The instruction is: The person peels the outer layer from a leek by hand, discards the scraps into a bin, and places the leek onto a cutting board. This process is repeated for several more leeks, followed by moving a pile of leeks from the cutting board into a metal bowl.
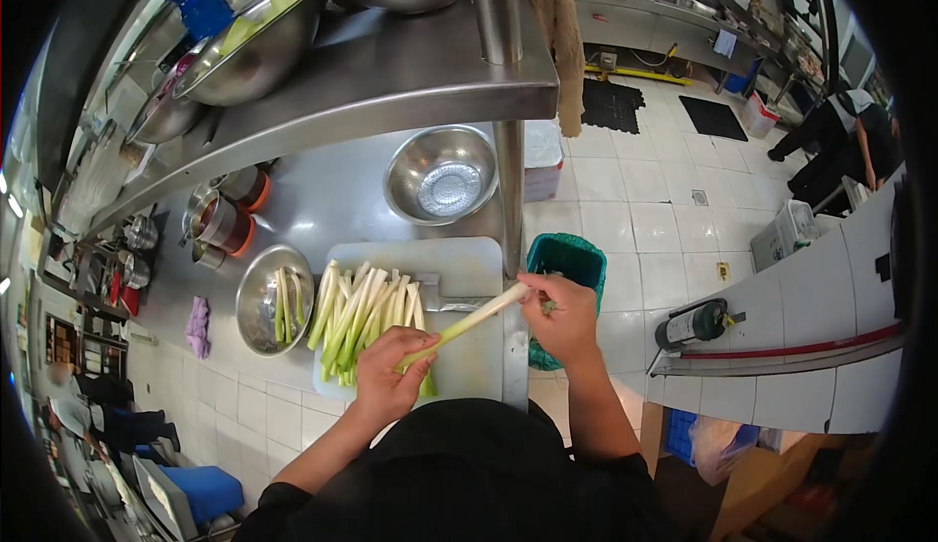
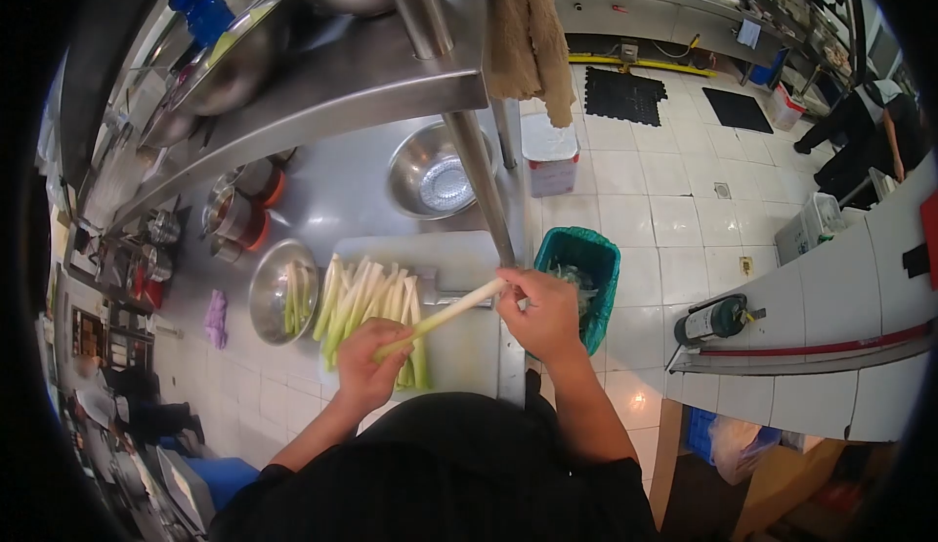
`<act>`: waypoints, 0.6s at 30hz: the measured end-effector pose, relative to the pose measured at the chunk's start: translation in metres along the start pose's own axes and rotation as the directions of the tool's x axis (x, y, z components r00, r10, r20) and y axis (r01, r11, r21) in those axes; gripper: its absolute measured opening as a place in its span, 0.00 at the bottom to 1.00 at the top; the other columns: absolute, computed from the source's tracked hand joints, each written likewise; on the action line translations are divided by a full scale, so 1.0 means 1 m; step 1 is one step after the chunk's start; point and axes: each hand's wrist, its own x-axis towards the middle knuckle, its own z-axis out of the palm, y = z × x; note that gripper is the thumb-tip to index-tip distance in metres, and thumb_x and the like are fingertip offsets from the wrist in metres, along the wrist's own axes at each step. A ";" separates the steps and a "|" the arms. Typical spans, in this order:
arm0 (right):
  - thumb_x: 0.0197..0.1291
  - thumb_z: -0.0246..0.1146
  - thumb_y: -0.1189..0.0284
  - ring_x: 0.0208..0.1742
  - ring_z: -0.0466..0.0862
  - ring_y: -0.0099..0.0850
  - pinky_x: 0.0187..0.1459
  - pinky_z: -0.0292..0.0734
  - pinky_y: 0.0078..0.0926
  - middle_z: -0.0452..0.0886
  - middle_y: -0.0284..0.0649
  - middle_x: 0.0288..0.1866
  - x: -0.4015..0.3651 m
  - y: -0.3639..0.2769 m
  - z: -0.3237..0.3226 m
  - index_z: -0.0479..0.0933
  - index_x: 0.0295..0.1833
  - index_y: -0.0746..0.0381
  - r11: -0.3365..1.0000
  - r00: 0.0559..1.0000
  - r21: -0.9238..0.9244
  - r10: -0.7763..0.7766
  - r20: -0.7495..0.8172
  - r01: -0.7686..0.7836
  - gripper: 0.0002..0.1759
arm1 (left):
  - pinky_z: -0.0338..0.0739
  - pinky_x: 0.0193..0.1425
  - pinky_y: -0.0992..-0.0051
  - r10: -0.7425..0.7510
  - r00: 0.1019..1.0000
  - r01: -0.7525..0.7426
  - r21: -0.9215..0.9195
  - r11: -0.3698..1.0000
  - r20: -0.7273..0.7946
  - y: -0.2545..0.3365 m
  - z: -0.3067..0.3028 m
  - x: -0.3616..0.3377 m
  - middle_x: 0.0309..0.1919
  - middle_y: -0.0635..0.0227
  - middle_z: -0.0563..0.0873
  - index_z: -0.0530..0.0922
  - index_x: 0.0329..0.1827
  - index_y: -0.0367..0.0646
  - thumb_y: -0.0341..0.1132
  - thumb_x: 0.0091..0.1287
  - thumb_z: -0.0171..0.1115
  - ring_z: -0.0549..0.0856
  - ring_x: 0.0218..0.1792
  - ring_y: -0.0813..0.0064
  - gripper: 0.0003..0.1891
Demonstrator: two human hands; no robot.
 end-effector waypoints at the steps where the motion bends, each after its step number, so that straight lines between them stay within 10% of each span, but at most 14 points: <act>1: 0.49 0.59 0.81 0.28 0.83 0.27 0.32 0.77 0.18 0.82 0.44 0.29 -0.001 0.001 0.000 0.79 0.40 0.68 0.999 1.000 -0.051 -0.017 -0.026 0.016 0.10 | 0.76 0.40 0.75 -0.006 1.000 0.006 -0.011 1.000 0.002 -0.001 -0.001 0.000 0.34 0.60 0.83 0.80 0.40 0.36 0.22 0.55 0.63 0.82 0.36 0.67 0.09; 3: 0.50 0.59 0.81 0.28 0.83 0.26 0.31 0.77 0.18 0.82 0.44 0.28 -0.004 0.004 0.001 0.80 0.39 0.68 0.994 0.998 -0.102 -0.036 -0.054 0.031 0.10 | 0.76 0.40 0.76 -0.010 1.000 0.010 -0.021 1.000 0.004 -0.002 0.000 -0.002 0.34 0.60 0.83 0.80 0.40 0.36 0.22 0.56 0.63 0.82 0.36 0.69 0.09; 8: 0.62 0.55 0.80 0.31 0.80 0.22 0.35 0.77 0.17 0.80 0.39 0.34 -0.007 0.003 0.003 0.76 0.45 0.71 0.817 0.972 0.537 0.234 0.023 -0.209 0.09 | 0.75 0.41 0.81 -0.474 0.877 0.463 -0.416 0.783 0.083 -0.005 0.002 -0.008 0.36 0.65 0.83 0.77 0.46 0.34 0.24 0.61 0.62 0.80 0.36 0.82 0.11; 18: 0.59 0.54 0.83 0.31 0.80 0.21 0.36 0.77 0.16 0.80 0.39 0.35 -0.008 -0.003 0.011 0.75 0.47 0.72 0.760 0.951 0.591 0.308 0.037 -0.269 0.11 | 0.75 0.42 0.84 -0.410 0.908 0.410 -0.393 0.823 0.089 -0.007 0.005 -0.009 0.35 0.66 0.84 0.76 0.48 0.34 0.24 0.62 0.61 0.81 0.36 0.83 0.12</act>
